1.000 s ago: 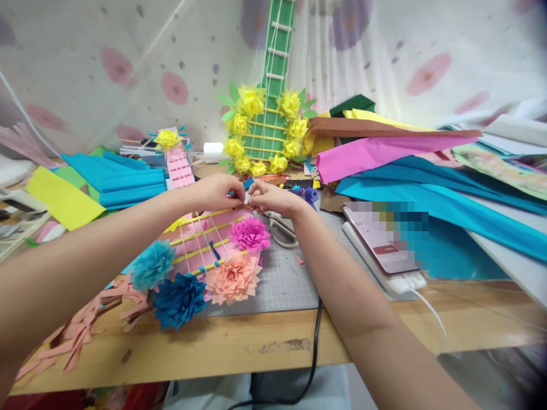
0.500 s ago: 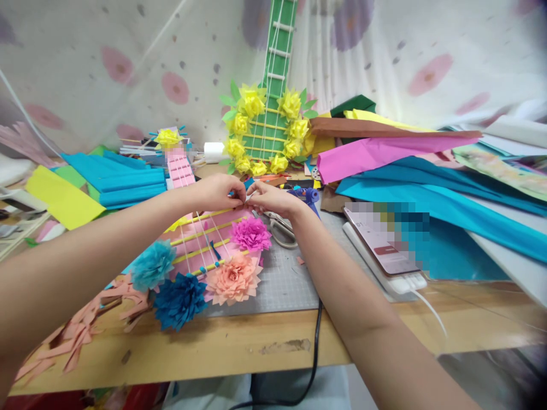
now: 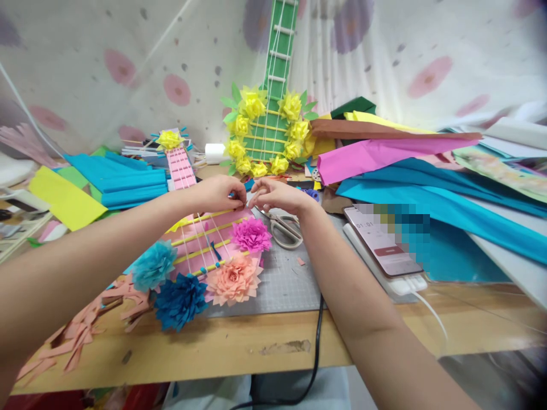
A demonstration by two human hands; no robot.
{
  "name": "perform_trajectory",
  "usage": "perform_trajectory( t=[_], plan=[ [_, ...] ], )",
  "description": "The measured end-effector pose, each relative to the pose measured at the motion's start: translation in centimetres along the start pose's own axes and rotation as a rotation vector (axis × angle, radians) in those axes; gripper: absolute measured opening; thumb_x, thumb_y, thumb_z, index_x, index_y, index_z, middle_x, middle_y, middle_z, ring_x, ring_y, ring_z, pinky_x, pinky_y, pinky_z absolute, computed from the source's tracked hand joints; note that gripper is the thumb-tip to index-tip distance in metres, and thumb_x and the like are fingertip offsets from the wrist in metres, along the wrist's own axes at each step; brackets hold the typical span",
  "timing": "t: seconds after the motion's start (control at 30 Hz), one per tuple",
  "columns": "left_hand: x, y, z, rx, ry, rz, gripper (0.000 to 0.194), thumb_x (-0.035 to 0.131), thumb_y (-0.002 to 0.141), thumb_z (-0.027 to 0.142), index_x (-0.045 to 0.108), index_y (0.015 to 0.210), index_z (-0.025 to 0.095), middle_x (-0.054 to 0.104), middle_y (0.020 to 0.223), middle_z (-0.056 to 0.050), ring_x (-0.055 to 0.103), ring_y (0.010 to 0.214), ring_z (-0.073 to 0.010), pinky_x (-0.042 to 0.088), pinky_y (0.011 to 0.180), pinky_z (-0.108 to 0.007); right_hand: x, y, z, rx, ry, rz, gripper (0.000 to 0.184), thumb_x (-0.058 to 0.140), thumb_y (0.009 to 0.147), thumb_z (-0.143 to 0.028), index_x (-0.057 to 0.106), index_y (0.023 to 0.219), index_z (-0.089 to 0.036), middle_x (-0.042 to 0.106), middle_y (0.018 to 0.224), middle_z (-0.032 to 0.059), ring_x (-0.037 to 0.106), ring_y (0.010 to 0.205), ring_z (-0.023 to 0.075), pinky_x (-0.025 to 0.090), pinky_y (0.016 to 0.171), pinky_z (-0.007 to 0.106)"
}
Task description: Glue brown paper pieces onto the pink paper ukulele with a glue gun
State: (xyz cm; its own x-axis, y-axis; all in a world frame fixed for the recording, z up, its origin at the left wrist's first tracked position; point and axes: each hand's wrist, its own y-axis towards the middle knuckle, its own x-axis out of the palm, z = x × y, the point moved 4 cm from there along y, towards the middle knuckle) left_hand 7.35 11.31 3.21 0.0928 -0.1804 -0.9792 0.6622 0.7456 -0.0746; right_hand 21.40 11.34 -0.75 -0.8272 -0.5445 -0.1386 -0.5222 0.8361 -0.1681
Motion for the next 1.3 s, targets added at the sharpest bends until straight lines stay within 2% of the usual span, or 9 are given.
perform_trajectory(
  t=[0.17,0.4,0.63,0.8,0.97,1.03,1.17,1.23,1.3],
  plan=[
    [-0.2,-0.2,-0.1,-0.011,-0.019,0.02,0.024,0.053,0.072,0.033,0.071,0.084,0.021,0.07,0.082,0.0,0.061,0.075,-0.0132,0.043,0.067,-0.021,0.7,0.5,0.1,0.026,-0.062,0.039,0.032,0.055,0.063,0.001,0.043,0.084,-0.02,0.065,0.069,-0.0038,0.058,0.062,0.0088,0.043,0.053,0.017],
    [-0.7,-0.9,0.0,-0.107,-0.098,0.001,0.025,0.052,0.074,0.028,0.071,0.088,0.021,0.071,0.086,0.0,0.063,0.078,-0.0143,0.046,0.069,-0.023,0.7,0.8,0.2,-0.033,-0.047,0.063,0.033,0.05,0.063,0.003,0.042,0.085,-0.02,0.065,0.071,-0.0037,0.057,0.061,0.008,0.043,0.054,0.018],
    [-0.8,-2.3,-0.9,-0.103,-0.132,0.126,0.026,0.052,0.075,0.036,0.066,0.087,0.018,0.071,0.087,-0.003,0.064,0.082,-0.017,0.048,0.072,-0.026,-0.3,-0.2,-1.2,-0.124,-0.029,0.14,0.031,0.052,0.065,0.0,0.041,0.086,-0.021,0.067,0.077,-0.0007,0.058,0.066,0.0096,0.045,0.059,0.021],
    [-1.6,-4.3,-2.4,-0.254,-0.111,0.226,0.026,0.052,0.075,0.034,0.061,0.093,0.019,0.07,0.092,-0.003,0.064,0.085,-0.0182,0.047,0.071,-0.026,-2.1,-2.2,-3.4,-0.198,-0.047,0.287,0.026,0.06,0.069,-0.008,0.043,0.085,-0.021,0.059,0.072,-0.0032,0.054,0.063,0.0091,0.043,0.058,0.021],
    [-3.0,-7.0,-4.0,-0.452,-0.051,0.325,0.024,0.051,0.073,0.029,0.06,0.093,0.02,0.069,0.094,-0.004,0.064,0.088,-0.0199,0.047,0.072,-0.027,-5.7,-4.9,-4.7,-0.284,-0.194,0.516,0.016,0.058,0.072,-0.01,0.047,0.078,-0.021,0.049,0.068,-0.003,0.048,0.057,0.0081,0.038,0.054,0.022],
    [-3.0,-7.4,-3.9,-0.481,-0.063,0.366,0.027,0.051,0.072,0.03,0.06,0.096,0.019,0.068,0.099,-0.005,0.063,0.091,-0.0214,0.047,0.075,-0.028,-7.2,-5.8,-4.7,-0.296,-0.243,0.596,0.016,0.058,0.072,-0.012,0.047,0.077,-0.022,0.049,0.067,-0.0025,0.048,0.057,0.0092,0.037,0.054,0.024],
    [-2.2,-5.5,-1.4,-0.313,-0.026,0.4,0.043,0.056,0.072,0.037,0.057,0.109,0.016,0.061,0.116,-0.011,0.055,0.108,-0.0264,0.044,0.09,-0.035,-9.4,-6.5,-3.8,-0.28,-0.31,0.704,0.018,0.064,0.07,-0.018,0.049,0.079,-0.022,0.048,0.061,-0.0031,0.047,0.053,0.0109,0.037,0.051,0.026],
    [-1.2,-3.5,0.5,-0.207,0.024,0.365,0.049,0.059,0.07,0.041,0.057,0.112,0.016,0.06,0.117,-0.011,0.053,0.111,-0.0282,0.043,0.093,-0.038,-9.9,-6.5,-3.3,-0.254,-0.324,0.724,0.018,0.066,0.071,-0.022,0.049,0.078,-0.022,0.048,0.058,-0.0031,0.047,0.051,0.0112,0.036,0.049,0.026],
    [-0.1,-1.6,1.9,-0.151,0.055,0.284,0.049,0.058,0.069,0.035,0.057,0.113,0.015,0.061,0.113,-0.012,0.053,0.109,-0.0287,0.043,0.092,-0.039,-10.1,-6.4,-2.9,-0.197,-0.344,0.721,0.018,0.068,0.071,-0.025,0.05,0.077,-0.022,0.049,0.057,-0.0024,0.047,0.05,0.0116,0.036,0.048,0.026]
  ],
)
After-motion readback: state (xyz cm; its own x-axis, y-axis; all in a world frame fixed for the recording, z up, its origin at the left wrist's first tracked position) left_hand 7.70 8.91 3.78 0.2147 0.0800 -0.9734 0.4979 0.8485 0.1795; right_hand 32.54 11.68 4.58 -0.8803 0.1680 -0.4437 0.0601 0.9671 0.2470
